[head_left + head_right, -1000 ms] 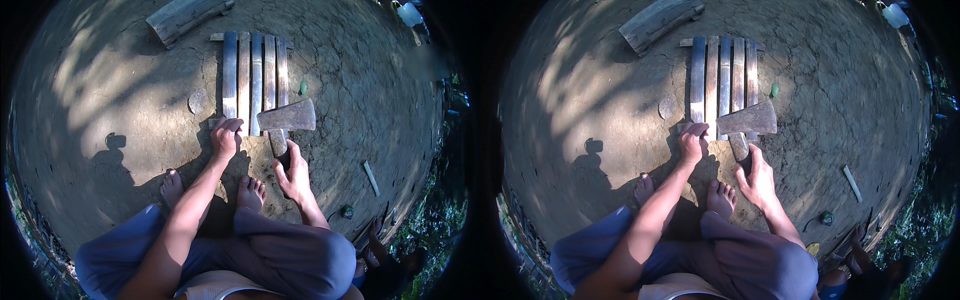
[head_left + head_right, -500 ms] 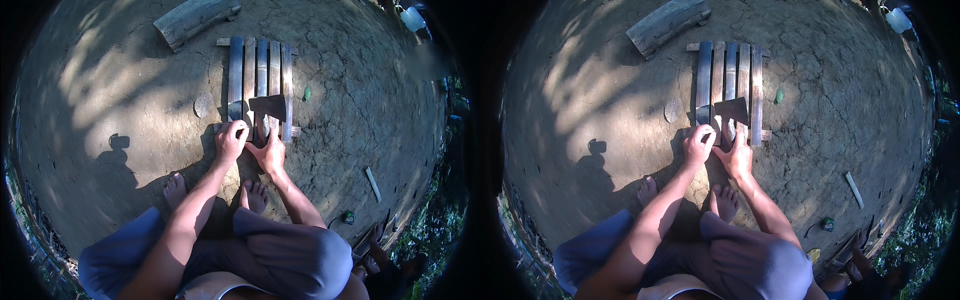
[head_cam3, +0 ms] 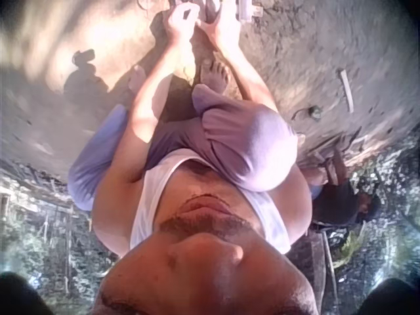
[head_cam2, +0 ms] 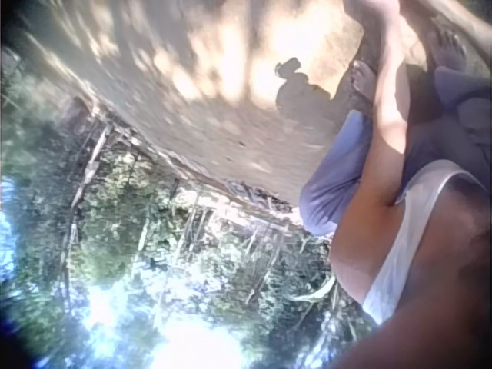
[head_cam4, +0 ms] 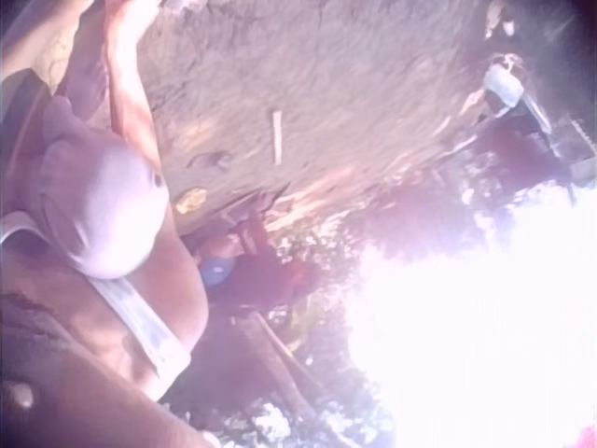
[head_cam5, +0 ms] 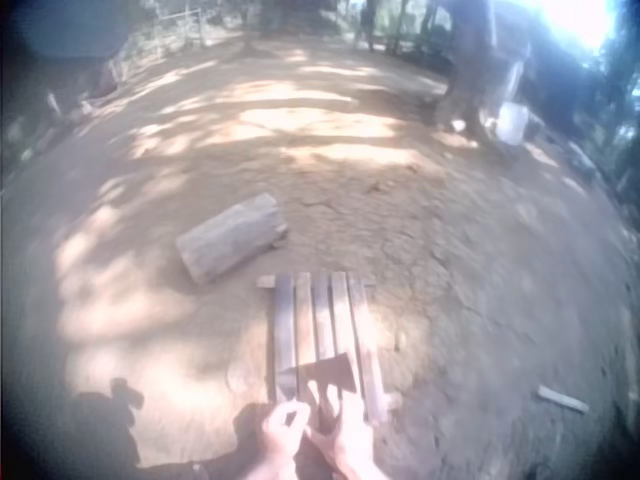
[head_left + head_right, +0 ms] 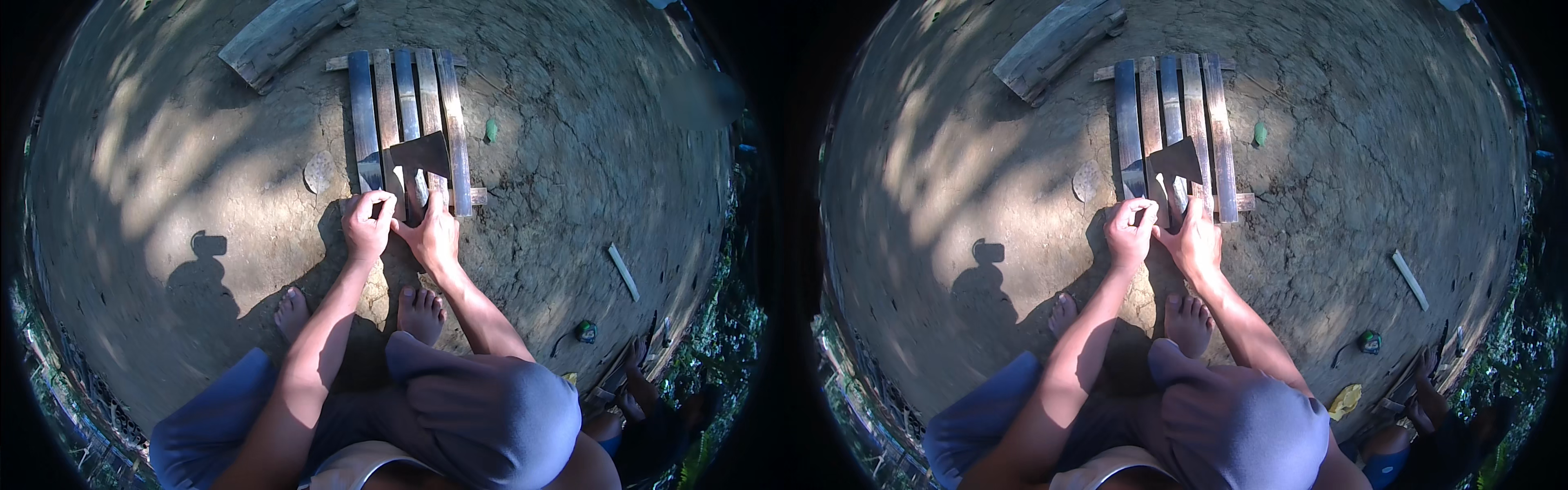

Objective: The person measures bamboo slats with a tape measure, marks them, and uses an axe to shave and trim the bamboo pieces while sitting on the ground.

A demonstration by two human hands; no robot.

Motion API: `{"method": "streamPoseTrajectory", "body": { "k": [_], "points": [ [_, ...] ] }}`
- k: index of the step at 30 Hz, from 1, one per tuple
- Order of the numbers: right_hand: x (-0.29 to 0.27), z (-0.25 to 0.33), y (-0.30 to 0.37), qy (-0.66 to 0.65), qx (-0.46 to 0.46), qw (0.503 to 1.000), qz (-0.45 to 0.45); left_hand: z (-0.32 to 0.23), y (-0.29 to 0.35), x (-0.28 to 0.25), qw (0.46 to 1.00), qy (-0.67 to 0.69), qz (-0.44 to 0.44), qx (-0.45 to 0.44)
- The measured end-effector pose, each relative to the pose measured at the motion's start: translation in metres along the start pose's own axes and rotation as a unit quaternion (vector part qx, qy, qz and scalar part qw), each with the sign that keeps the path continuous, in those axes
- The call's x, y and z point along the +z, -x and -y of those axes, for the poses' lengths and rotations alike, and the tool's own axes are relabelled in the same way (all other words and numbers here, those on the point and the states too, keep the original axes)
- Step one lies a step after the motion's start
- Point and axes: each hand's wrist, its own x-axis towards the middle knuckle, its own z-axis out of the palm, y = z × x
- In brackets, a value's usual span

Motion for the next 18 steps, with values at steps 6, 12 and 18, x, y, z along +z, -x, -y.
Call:
{"method": "streamPoseTrajectory", "body": {
  "k": [6, 12, 18],
  "points": [
    [0.001, 0.002, 0.000, 0.005, 0.004, 1.000, 0.004, -0.011, -0.001, -0.007, 0.989, -0.113, 0.012, 0.091],
    [0.001, 0.004, 0.001, 0.003, 0.002, 1.000, -0.012, -0.020, -0.006, -0.009, 0.967, -0.186, 0.017, 0.175],
    [0.000, -0.008, 0.001, -0.012, -0.014, 1.000, 0.000, -0.012, -0.005, 0.001, 0.964, -0.172, -0.023, 0.203]
  ]
}}
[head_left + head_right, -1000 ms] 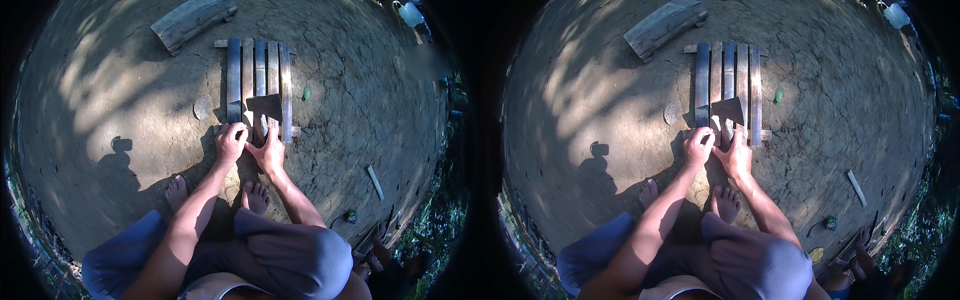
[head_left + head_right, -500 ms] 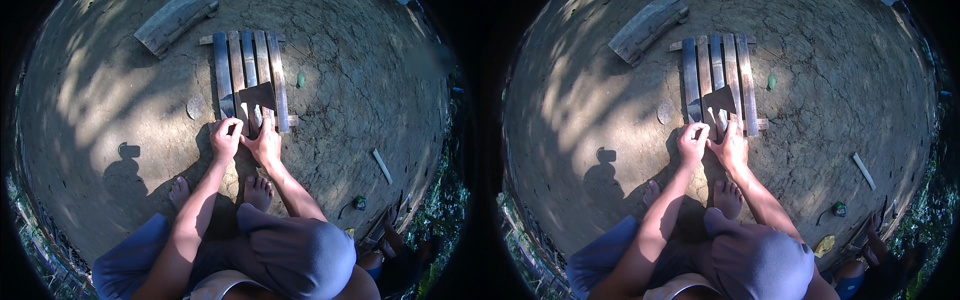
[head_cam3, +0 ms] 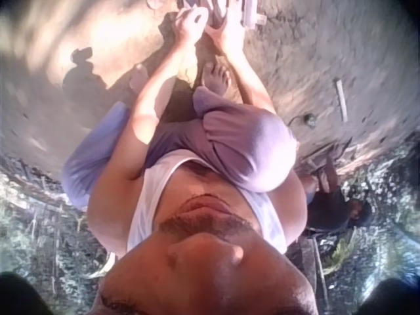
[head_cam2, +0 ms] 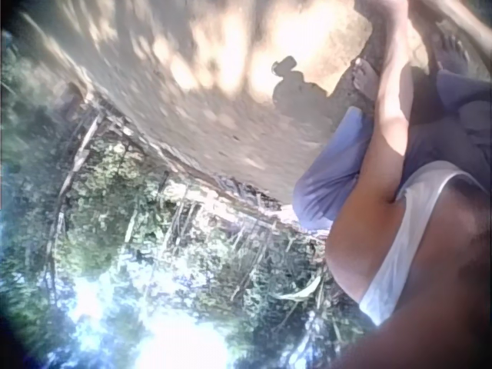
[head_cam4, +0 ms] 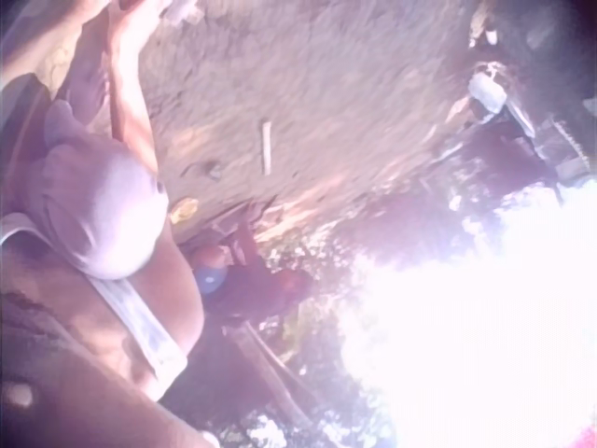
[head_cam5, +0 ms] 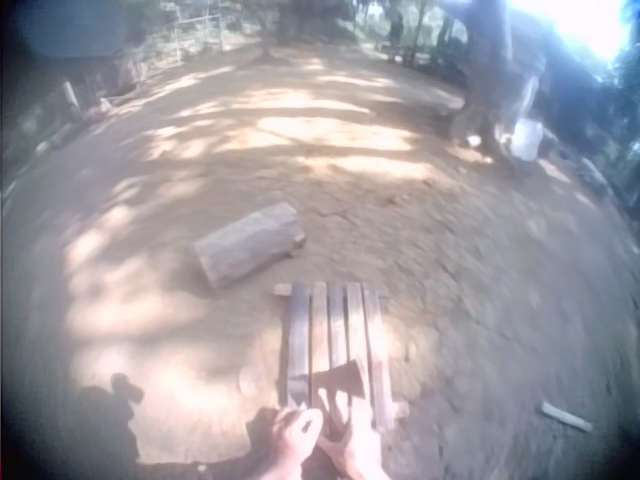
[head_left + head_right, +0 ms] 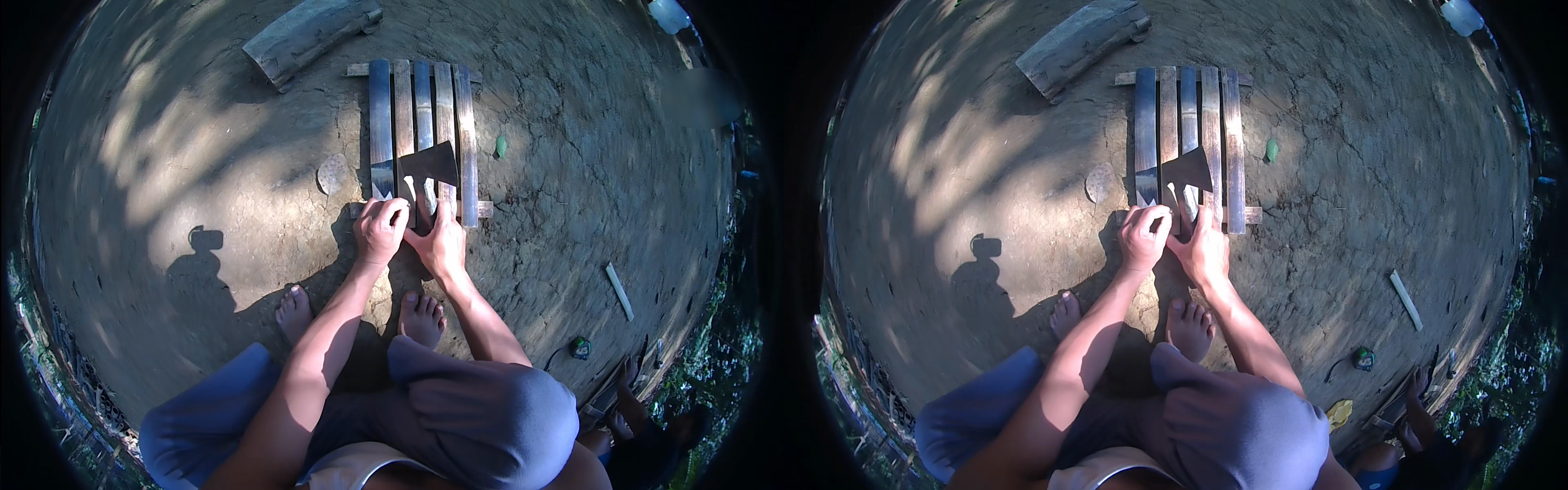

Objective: The person measures bamboo slats with a tape measure, marks them, and uses an axe to shave and trim the bamboo pieces while sitting on the ground.

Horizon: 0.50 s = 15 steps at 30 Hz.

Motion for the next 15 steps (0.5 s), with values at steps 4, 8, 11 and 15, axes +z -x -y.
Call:
{"method": "streamPoseTrajectory", "body": {
  "k": [4, 8, 11, 15],
  "points": [
    [-0.027, 0.010, 0.015, -0.042, -0.016, 0.998, 0.035, 0.012, 0.010, -0.002, 0.999, -0.001, -0.001, -0.038],
    [-0.050, 0.005, 0.043, -0.002, -0.059, 0.998, 0.029, 0.008, 0.006, -0.003, 1.000, 0.013, 0.003, -0.027],
    [-0.053, 0.004, 0.052, 0.035, -0.047, 0.995, 0.075, 0.010, 0.014, -0.004, 0.999, 0.035, 0.009, -0.041],
    [-0.054, 0.000, 0.050, 0.098, -0.037, 0.986, 0.132, 0.011, 0.011, -0.003, 0.998, 0.044, 0.010, -0.047]
  ]
}}
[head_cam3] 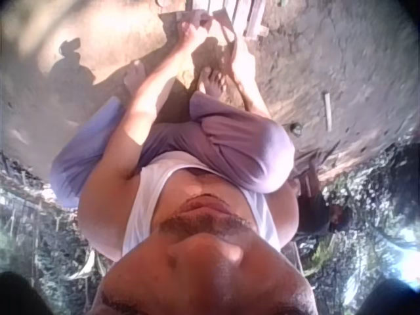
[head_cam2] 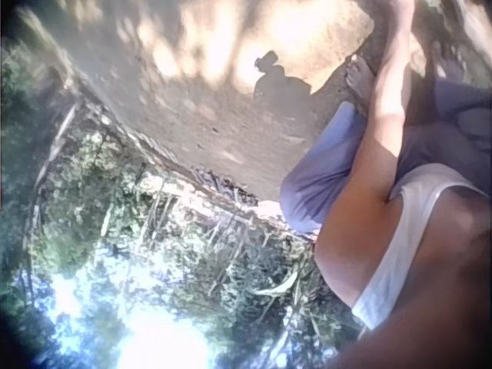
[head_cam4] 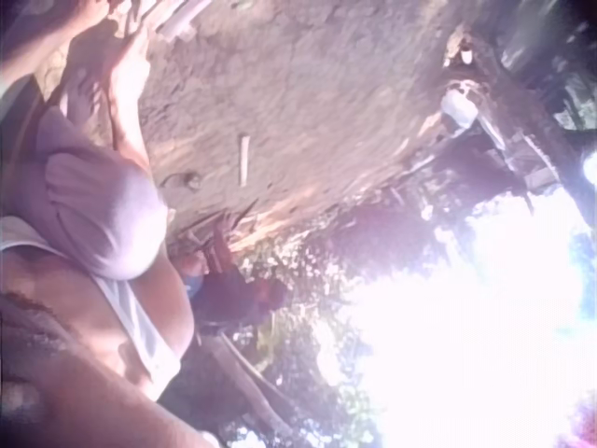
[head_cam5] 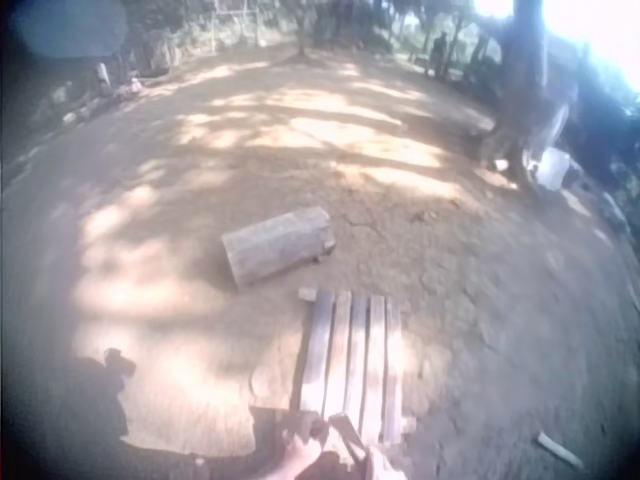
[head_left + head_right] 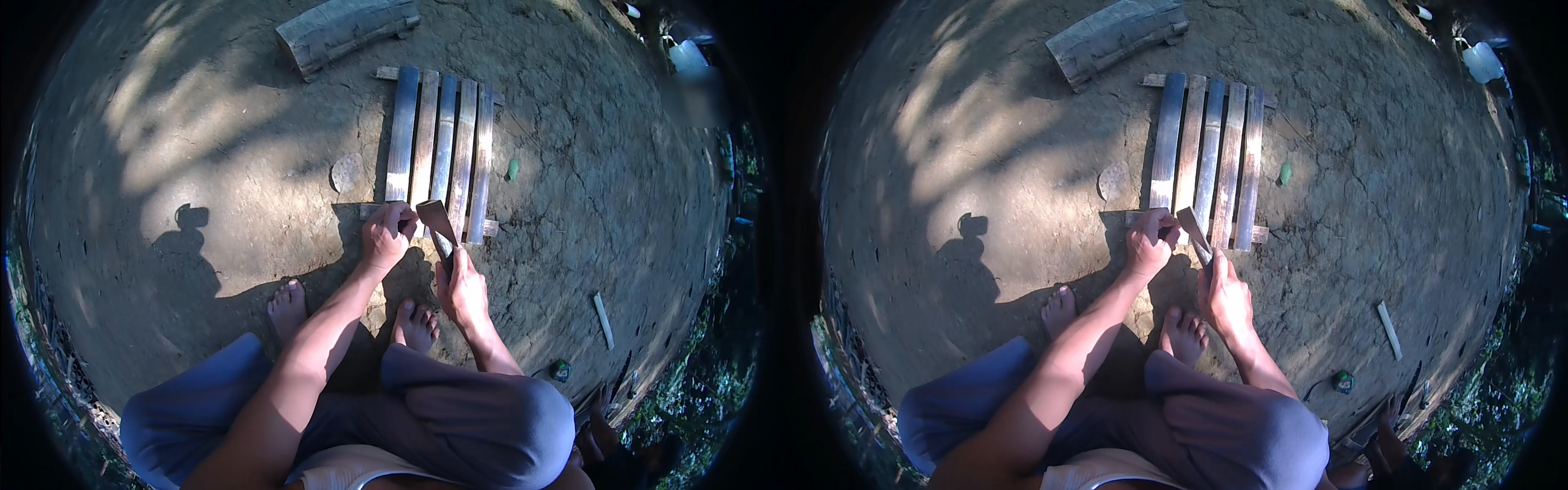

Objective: The person measures bamboo slats with a tape measure, marks them, and uses an axe to shave and trim the bamboo pieces while sitting on the ground.

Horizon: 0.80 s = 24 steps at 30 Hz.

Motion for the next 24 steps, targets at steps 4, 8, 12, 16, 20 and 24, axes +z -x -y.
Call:
{"method": "streamPoseTrajectory", "body": {
  "k": [4, 8, 12, 16, 20, 24],
  "points": [
    [-0.007, 0.008, -0.004, -0.049, -0.014, 0.998, -0.038, 0.002, 0.002, 0.002, 1.000, -0.024, -0.006, 0.003],
    [-0.013, 0.005, -0.009, -0.055, 0.008, 0.998, -0.007, 0.006, -0.001, 0.005, 0.999, -0.031, 0.000, -0.011],
    [-0.018, 0.014, -0.001, -0.100, 0.026, 0.994, -0.047, 0.007, 0.003, -0.011, 0.995, 0.008, 0.083, -0.063],
    [-0.004, -0.010, -0.006, -0.089, 0.032, 0.992, -0.088, -0.004, -0.022, -0.044, 0.989, 0.058, 0.134, -0.018],
    [0.005, -0.016, 0.004, -0.102, 0.038, 0.990, -0.092, 0.017, -0.078, -0.084, 0.978, -0.092, 0.187, 0.030],
    [-0.001, -0.013, 0.012, -0.106, 0.043, 0.989, -0.094, 0.010, -0.134, -0.057, 0.914, -0.178, 0.345, 0.120]
  ]
}}
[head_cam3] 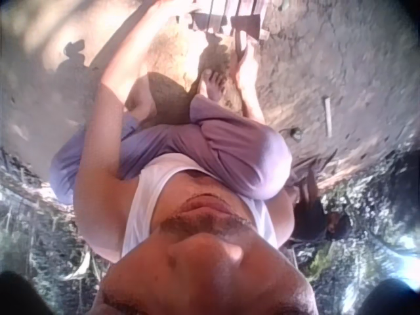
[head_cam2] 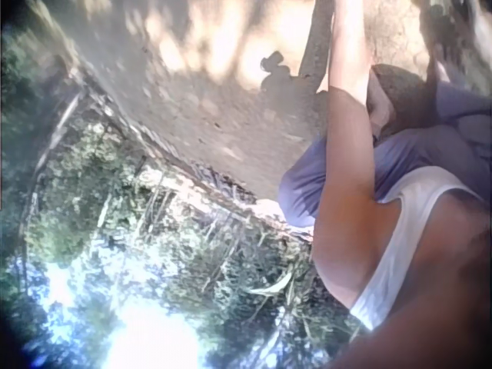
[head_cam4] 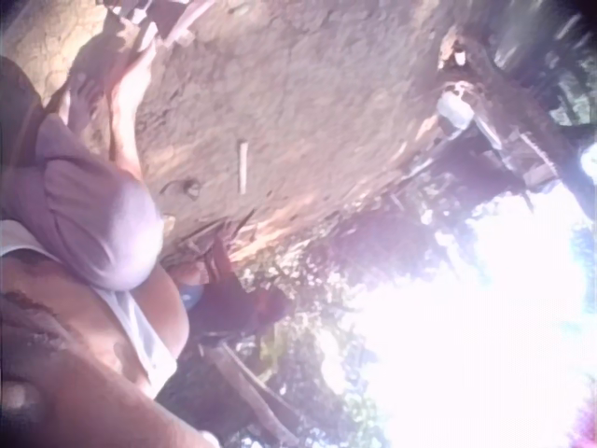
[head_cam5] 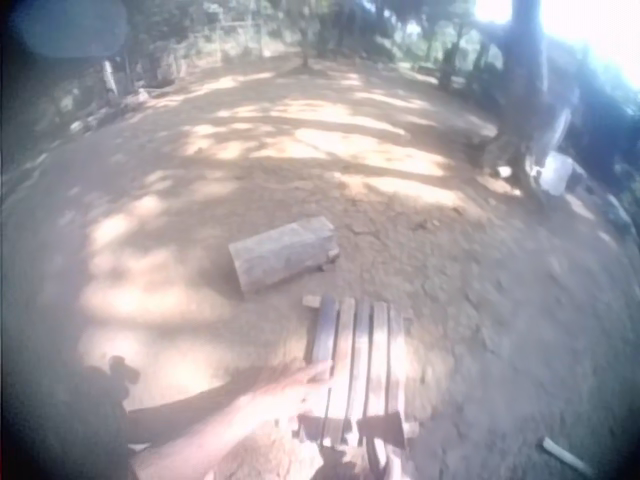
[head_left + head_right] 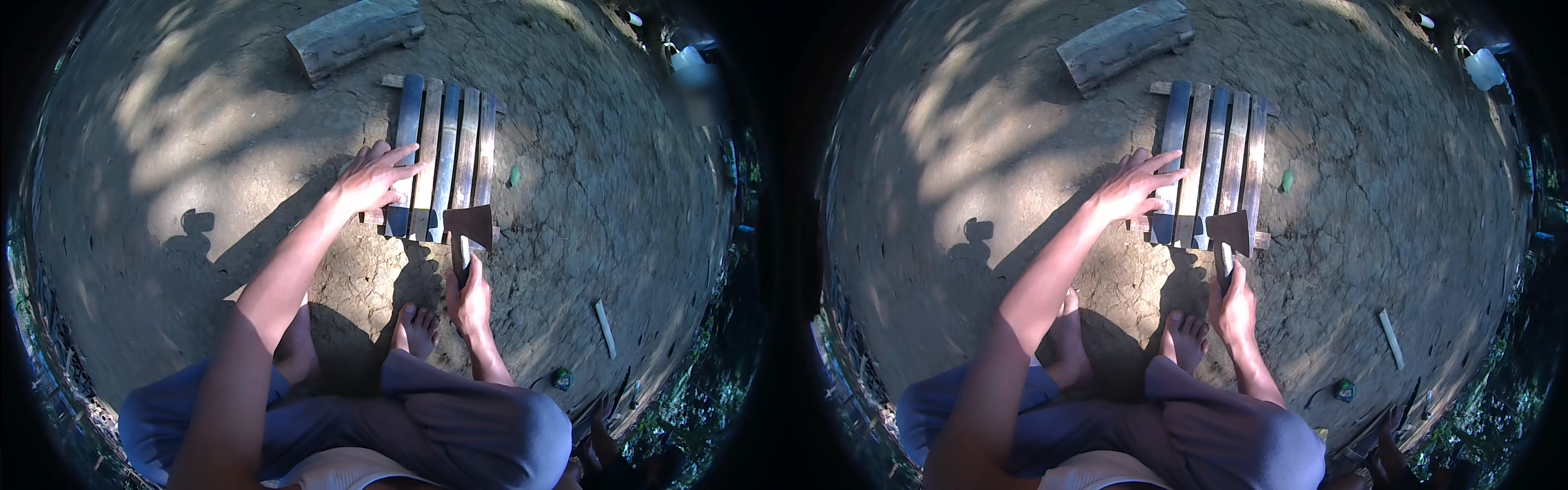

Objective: The person measures bamboo slats with a tape measure, marks them, and uses an axe to shave and trim the bamboo pieces while sitting on the ground.

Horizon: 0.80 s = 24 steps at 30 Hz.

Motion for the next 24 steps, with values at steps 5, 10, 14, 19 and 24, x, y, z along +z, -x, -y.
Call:
{"method": "streamPoseTrajectory", "body": {
  "k": [5, 10, 14, 19, 24],
  "points": [
    [0.000, 0.017, 0.004, -0.017, 0.008, 0.999, 0.033, 0.012, -0.047, 0.008, 0.999, -0.032, 0.017, -0.025],
    [-0.001, 0.025, 0.002, 0.004, -0.018, 1.000, 0.019, 0.002, -0.062, 0.022, 0.991, -0.067, 0.065, -0.099],
    [-0.004, 0.023, -0.005, 0.020, -0.023, 0.999, 0.044, 0.001, -0.069, 0.018, 0.986, -0.082, 0.079, -0.121],
    [-0.015, 0.044, -0.006, 0.018, -0.084, 0.996, 0.009, 0.005, -0.067, 0.018, 0.983, -0.113, 0.061, -0.135],
    [-0.010, 0.025, -0.018, 0.119, -0.012, 0.985, 0.121, -0.004, -0.070, 0.011, 0.978, -0.103, 0.088, -0.159]
  ]
}}
